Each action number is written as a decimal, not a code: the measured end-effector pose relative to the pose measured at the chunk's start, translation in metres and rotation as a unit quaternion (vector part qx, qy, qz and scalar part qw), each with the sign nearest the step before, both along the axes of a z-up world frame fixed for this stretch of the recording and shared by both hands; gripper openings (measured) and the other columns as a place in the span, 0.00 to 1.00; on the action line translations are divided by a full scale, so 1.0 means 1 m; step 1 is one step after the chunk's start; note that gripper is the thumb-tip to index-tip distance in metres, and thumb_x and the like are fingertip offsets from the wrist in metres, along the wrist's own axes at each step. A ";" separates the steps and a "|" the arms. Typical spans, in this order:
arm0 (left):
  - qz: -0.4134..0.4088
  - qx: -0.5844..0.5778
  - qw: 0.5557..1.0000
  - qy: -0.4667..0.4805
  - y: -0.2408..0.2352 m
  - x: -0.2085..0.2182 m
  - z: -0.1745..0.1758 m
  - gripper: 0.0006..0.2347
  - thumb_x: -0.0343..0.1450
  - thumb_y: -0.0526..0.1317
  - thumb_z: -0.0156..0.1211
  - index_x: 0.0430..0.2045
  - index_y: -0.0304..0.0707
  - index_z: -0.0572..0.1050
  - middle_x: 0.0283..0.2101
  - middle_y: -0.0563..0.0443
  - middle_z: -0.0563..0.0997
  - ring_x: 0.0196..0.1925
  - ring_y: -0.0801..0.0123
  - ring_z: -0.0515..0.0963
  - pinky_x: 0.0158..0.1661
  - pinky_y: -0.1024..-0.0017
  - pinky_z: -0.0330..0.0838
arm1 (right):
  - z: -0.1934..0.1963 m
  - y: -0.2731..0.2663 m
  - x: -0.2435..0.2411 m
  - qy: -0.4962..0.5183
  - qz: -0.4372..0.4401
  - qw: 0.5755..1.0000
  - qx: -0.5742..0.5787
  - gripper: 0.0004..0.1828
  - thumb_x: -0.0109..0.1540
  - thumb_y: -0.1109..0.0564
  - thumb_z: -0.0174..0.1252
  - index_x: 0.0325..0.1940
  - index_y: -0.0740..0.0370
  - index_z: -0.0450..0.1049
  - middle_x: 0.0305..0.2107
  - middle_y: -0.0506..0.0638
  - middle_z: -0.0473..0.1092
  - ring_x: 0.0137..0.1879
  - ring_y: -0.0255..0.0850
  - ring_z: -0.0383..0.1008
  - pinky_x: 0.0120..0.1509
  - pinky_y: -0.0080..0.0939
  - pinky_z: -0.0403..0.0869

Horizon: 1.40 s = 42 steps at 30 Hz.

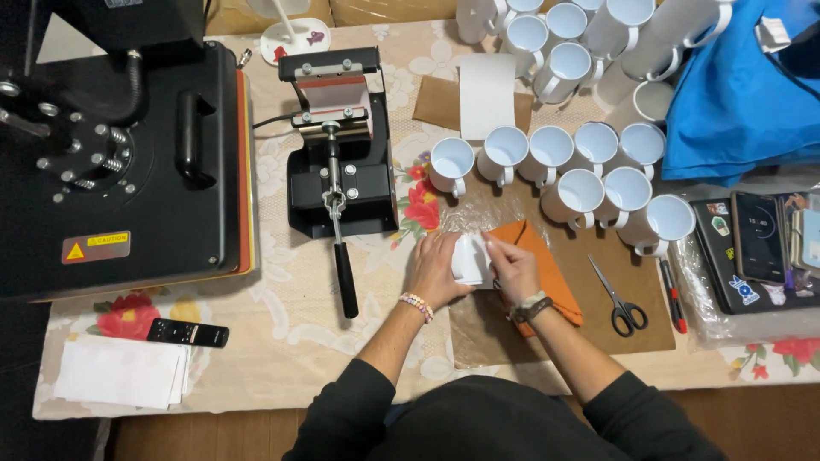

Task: The person applies a printed transfer sheet to a white ceramic mug, smoothing it by hand and peeling off the backing. They then wipe the mug with an orange cloth, apply a brown paper sheet, and place the mug into a mug press machine.

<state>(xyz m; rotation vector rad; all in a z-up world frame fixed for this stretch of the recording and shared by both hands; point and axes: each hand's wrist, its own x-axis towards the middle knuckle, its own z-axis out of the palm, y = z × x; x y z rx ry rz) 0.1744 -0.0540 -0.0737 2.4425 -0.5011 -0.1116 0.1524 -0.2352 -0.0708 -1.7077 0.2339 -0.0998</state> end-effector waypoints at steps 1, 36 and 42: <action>0.000 0.000 1.000 -0.004 -0.002 0.007 -0.004 0.45 0.46 0.50 0.79 0.60 0.42 0.64 0.60 0.46 0.71 0.69 0.49 0.61 0.70 0.52 0.47 | -0.002 -0.002 0.003 -0.004 0.000 1.000 0.000 0.13 0.66 0.52 0.60 0.55 0.53 0.80 0.46 0.54 0.78 0.49 0.33 0.71 0.49 0.36 0.73; 0.013 0.015 1.000 0.018 0.008 0.018 -0.007 0.45 0.47 0.51 0.79 0.60 0.44 0.63 0.61 0.48 0.72 0.68 0.49 0.62 0.70 0.54 0.46 | 0.010 -0.015 0.055 0.081 -0.128 0.961 0.233 0.20 0.69 0.41 0.50 0.51 0.56 0.78 0.08 0.43 0.49 0.12 0.34 0.49 0.16 0.28 0.49; 0.016 0.019 1.000 0.018 0.003 0.018 -0.013 0.45 0.47 0.51 0.78 0.61 0.43 0.63 0.61 0.47 0.72 0.69 0.47 0.61 0.70 0.52 0.46 | -0.021 -0.010 0.020 -0.038 0.166 0.896 -0.410 0.23 0.64 0.33 0.53 0.63 0.26 0.72 0.25 0.52 0.79 0.35 0.51 0.80 0.40 0.50 0.76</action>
